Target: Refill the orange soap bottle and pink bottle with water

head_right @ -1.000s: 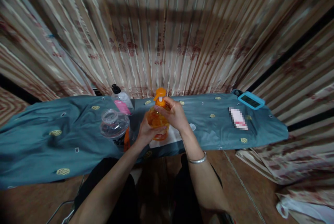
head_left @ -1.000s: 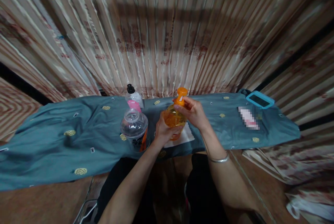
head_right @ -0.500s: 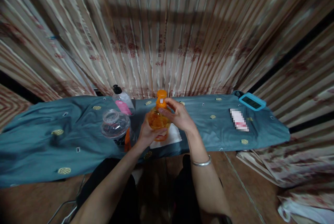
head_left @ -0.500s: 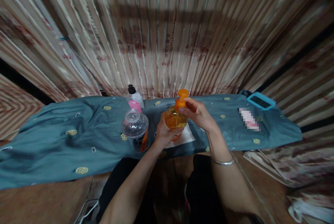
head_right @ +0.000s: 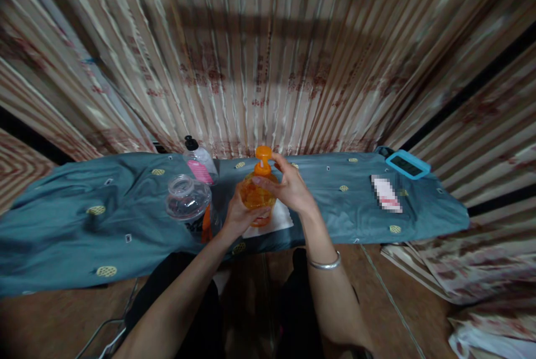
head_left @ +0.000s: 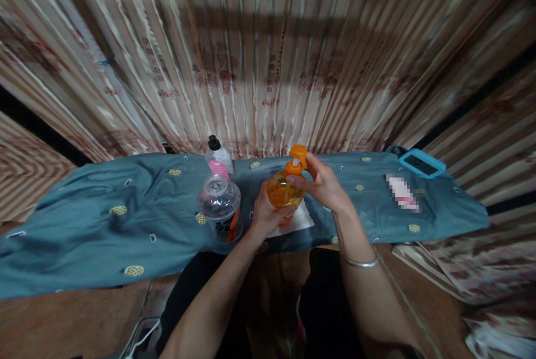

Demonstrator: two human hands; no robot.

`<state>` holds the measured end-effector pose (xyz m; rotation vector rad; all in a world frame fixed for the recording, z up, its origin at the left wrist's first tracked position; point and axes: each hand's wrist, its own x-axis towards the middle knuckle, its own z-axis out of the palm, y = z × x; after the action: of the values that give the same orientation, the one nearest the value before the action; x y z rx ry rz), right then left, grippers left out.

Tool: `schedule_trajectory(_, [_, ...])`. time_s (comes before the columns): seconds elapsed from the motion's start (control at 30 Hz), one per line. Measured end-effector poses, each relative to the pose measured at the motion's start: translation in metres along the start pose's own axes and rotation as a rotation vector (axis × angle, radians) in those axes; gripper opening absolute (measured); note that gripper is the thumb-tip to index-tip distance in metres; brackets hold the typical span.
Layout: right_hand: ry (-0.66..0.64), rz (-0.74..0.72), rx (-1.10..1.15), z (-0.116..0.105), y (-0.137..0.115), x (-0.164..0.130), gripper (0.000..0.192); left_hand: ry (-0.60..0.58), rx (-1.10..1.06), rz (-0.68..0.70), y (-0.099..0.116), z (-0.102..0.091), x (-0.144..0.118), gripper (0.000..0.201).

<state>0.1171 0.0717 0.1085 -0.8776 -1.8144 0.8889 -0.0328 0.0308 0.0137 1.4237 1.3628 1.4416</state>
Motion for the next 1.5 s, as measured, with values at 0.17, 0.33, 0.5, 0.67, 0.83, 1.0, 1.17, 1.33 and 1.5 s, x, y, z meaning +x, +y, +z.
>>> schedule_trajectory(0.17, [0.099, 0.030, -0.048, 0.0007, 0.0018, 0.0000, 0.046, 0.006, 0.017, 0.007, -0.0007, 0.0015, 0.0000, 0.072])
schedule_trajectory(0.33, [-0.093, 0.000, 0.045, -0.0038, -0.0006, -0.0010, 0.048, 0.014, -0.005, 0.014, -0.0030, 0.0025, -0.0014, 0.073])
schedule_trajectory(0.5, [0.114, 0.038, -0.045, 0.0009, 0.0040, 0.0011, 0.055, -0.003, -0.011, 0.021, -0.0042, 0.0017, -0.0014, 0.071])
schedule_trajectory(0.67, [-0.063, -0.007, 0.072, -0.0037, 0.0022, 0.0003, 0.045, 0.004, -0.005, 0.009, 0.0002, 0.0017, -0.0014, 0.072])
schedule_trajectory(0.83, [0.046, -0.004, 0.007, -0.0016, 0.0023, -0.0008, 0.051, 0.006, -0.017, -0.013, 0.0030, 0.0014, -0.0014, 0.073])
schedule_trajectory(1.0, [0.056, -0.001, -0.021, -0.0023, 0.0041, -0.0003, 0.039, 0.000, -0.025, -0.019, 0.0021, 0.0012, -0.0010, 0.072])
schedule_trajectory(1.17, [-0.051, -0.033, 0.036, -0.0015, 0.0013, -0.0006, 0.046, 0.008, -0.019, -0.013, 0.0015, 0.0021, -0.0005, 0.074])
schedule_trajectory(1.33, [0.099, 0.016, -0.030, 0.0007, 0.0011, -0.0010, 0.043, 0.005, 0.004, -0.033, 0.0046, 0.0020, -0.0012, 0.071])
schedule_trajectory(1.5, [-0.082, 0.009, 0.090, -0.0039, -0.0039, -0.0022, 0.045, 0.009, 0.000, -0.021, 0.0044, 0.0024, -0.0018, 0.071])
